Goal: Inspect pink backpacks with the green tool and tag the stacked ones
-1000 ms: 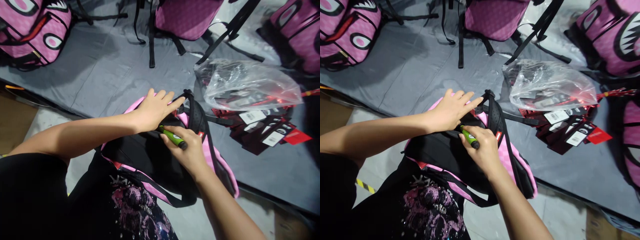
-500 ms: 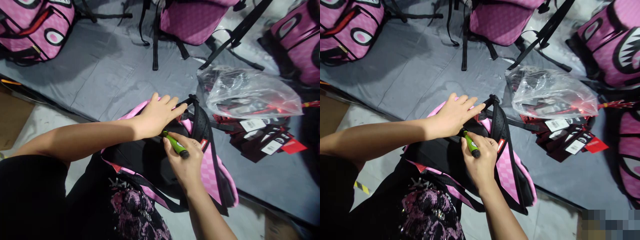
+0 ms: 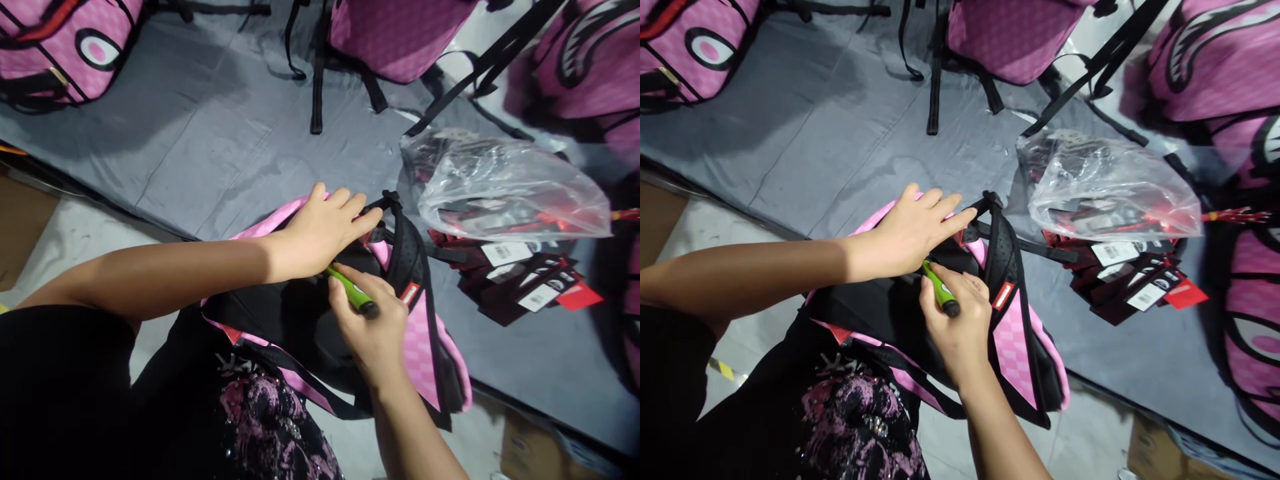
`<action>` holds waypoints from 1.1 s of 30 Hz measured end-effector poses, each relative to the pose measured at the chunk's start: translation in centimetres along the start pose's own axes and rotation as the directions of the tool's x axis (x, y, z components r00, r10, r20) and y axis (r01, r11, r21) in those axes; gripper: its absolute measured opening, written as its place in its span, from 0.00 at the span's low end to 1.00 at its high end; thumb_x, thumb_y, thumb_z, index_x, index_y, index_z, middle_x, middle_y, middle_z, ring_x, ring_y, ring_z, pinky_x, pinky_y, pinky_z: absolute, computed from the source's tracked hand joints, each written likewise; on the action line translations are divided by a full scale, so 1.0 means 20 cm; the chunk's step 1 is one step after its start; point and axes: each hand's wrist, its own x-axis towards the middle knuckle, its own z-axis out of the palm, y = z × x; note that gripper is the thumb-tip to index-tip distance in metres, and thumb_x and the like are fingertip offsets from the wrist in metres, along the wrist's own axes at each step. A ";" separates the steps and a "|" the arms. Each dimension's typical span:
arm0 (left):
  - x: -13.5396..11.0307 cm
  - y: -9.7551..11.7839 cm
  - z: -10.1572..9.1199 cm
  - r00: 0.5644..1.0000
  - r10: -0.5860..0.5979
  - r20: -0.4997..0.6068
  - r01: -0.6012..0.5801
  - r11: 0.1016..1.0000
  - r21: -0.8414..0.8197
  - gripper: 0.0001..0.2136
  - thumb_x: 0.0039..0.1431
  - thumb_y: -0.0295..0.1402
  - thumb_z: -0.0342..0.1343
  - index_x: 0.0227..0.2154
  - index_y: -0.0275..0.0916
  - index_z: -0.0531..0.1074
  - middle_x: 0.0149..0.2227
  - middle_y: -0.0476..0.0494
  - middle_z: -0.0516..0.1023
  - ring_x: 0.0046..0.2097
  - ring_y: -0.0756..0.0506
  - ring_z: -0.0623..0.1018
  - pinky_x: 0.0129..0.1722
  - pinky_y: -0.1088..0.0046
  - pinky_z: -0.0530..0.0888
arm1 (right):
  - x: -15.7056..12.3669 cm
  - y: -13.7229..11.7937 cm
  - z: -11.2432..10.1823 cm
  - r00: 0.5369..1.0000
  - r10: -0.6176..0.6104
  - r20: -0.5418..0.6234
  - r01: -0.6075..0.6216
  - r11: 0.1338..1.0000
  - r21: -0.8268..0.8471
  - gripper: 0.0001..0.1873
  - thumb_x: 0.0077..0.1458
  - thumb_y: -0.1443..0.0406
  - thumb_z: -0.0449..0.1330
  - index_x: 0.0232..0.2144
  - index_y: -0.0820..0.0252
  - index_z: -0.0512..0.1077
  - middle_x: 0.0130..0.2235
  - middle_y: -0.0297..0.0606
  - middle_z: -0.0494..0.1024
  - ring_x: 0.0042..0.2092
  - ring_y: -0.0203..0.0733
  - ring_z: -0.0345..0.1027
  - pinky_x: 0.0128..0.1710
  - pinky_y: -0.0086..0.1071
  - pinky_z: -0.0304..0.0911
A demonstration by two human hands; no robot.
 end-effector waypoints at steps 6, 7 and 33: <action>0.01 0.01 0.01 1.000 -0.001 0.013 0.001 1.000 0.007 0.32 0.58 0.27 0.51 0.66 0.41 0.52 0.62 0.38 0.63 0.55 0.37 0.66 0.52 0.57 0.63 | -0.01 0.00 -0.01 1.000 -0.008 -0.019 0.006 0.997 -0.080 0.09 0.57 0.63 0.61 0.37 0.61 0.78 0.36 0.40 0.82 0.37 0.45 0.76 0.44 0.41 0.65; 0.01 0.01 0.01 1.000 -0.002 0.010 0.002 1.000 0.005 0.32 0.58 0.27 0.50 0.66 0.40 0.53 0.62 0.38 0.63 0.55 0.37 0.67 0.52 0.57 0.63 | -0.01 0.00 -0.01 1.000 -0.001 -0.009 0.000 0.999 -0.055 0.09 0.57 0.62 0.61 0.37 0.61 0.77 0.36 0.40 0.82 0.37 0.44 0.76 0.43 0.40 0.65; 0.00 0.00 -0.01 0.999 0.004 0.043 -0.003 1.000 -0.010 0.31 0.59 0.26 0.48 0.66 0.41 0.52 0.63 0.38 0.63 0.56 0.37 0.67 0.53 0.57 0.62 | -0.06 -0.04 0.12 0.965 0.086 -0.249 -0.104 0.993 -0.062 0.08 0.59 0.62 0.60 0.36 0.59 0.77 0.36 0.41 0.81 0.40 0.48 0.76 0.46 0.45 0.66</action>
